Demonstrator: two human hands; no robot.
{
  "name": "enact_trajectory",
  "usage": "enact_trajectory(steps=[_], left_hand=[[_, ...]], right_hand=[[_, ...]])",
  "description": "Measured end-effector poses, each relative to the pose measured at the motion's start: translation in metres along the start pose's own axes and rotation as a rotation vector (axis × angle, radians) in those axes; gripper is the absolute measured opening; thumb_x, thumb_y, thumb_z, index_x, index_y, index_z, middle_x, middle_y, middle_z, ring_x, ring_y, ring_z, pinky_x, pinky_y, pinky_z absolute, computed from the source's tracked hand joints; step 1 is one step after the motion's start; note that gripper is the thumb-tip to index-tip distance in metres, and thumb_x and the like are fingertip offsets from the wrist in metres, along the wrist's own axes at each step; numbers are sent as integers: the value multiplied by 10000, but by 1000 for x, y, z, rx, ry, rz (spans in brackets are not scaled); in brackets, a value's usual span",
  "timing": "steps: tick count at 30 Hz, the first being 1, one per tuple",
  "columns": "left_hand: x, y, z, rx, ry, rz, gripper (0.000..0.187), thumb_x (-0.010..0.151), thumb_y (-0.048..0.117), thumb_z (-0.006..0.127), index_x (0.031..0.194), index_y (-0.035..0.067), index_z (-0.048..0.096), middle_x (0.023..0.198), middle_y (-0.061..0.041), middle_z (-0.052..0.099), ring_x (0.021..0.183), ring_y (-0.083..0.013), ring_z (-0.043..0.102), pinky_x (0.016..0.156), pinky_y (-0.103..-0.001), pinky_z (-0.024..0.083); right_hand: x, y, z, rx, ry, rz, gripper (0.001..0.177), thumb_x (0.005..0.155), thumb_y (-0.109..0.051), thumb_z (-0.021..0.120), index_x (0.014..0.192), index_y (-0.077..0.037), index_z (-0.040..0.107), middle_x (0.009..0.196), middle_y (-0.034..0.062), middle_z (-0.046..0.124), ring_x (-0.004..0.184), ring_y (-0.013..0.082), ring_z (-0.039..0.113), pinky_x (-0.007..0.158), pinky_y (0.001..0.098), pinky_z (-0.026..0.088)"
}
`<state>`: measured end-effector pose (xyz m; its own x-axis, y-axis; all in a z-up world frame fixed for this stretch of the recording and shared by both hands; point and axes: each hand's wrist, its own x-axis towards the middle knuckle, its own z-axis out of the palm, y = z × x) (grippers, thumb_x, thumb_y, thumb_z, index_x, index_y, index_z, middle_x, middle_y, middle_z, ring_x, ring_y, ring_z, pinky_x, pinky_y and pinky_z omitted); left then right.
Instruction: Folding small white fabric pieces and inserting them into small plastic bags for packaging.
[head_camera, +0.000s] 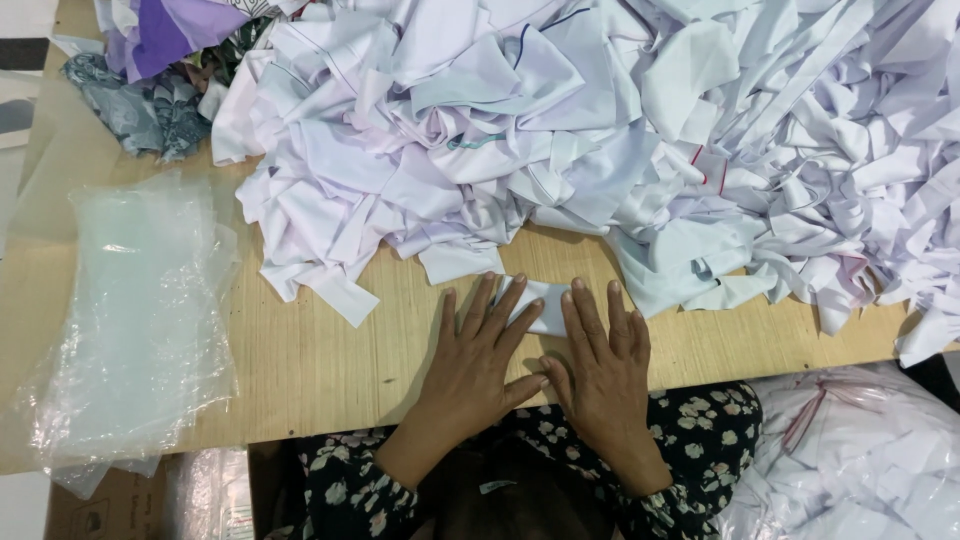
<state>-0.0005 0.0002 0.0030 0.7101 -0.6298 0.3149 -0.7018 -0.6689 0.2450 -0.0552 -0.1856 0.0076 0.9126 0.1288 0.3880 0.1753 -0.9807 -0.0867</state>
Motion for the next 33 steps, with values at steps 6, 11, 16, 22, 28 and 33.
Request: enact_trajectory(steps=[6,11,16,22,28,33], left_hand=[[0,1,-1,9,-4,-4,798,1012,644,480,1633,196,256,1726,-70,166,1600,-339,124,1249,-645,110],[1,1,-2,-12,-20,-14,788,1013,633,476,1632,195,259,1725,-64,169,1600,-334,103,1242,-647,99],[-2,1,-2,15,3,-33,787,1002,640,477,1619,185,299,1719,-76,180,1592,-352,115,1223,-659,135],[-46,-13,-50,-88,119,-65,802,975,572,662,1614,215,334,1732,-78,176,1621,-353,156,1237,-705,188],[-137,-85,-108,18,461,-387,594,1052,528,519,1544,221,391,1688,-84,279,1602,-341,232,1298,-694,113],[-204,-133,-148,64,754,-754,468,1124,336,465,1553,166,386,1669,-102,323,1584,-334,306,1289,-717,159]], right_hand=[[-1,0,2,5,-25,24,677,1049,-488,420,1601,-105,336,1688,52,313,1591,316,191,1262,512,149],[1,1,3,11,-18,12,662,1056,-478,422,1594,-101,348,1687,56,311,1590,307,194,1267,510,129],[-2,3,2,39,-27,-24,660,1048,-470,420,1596,-109,350,1693,45,303,1593,290,198,1261,513,139],[1,1,-3,184,-154,26,715,988,-452,461,1607,-123,321,1698,56,294,1599,272,163,1235,484,110],[47,-50,-11,161,60,-163,552,999,-316,588,1494,-79,525,1629,155,476,1561,394,362,1232,589,240],[103,-153,-8,346,17,-536,483,984,-299,667,1417,-108,569,1558,109,493,1502,367,399,1201,541,354]])
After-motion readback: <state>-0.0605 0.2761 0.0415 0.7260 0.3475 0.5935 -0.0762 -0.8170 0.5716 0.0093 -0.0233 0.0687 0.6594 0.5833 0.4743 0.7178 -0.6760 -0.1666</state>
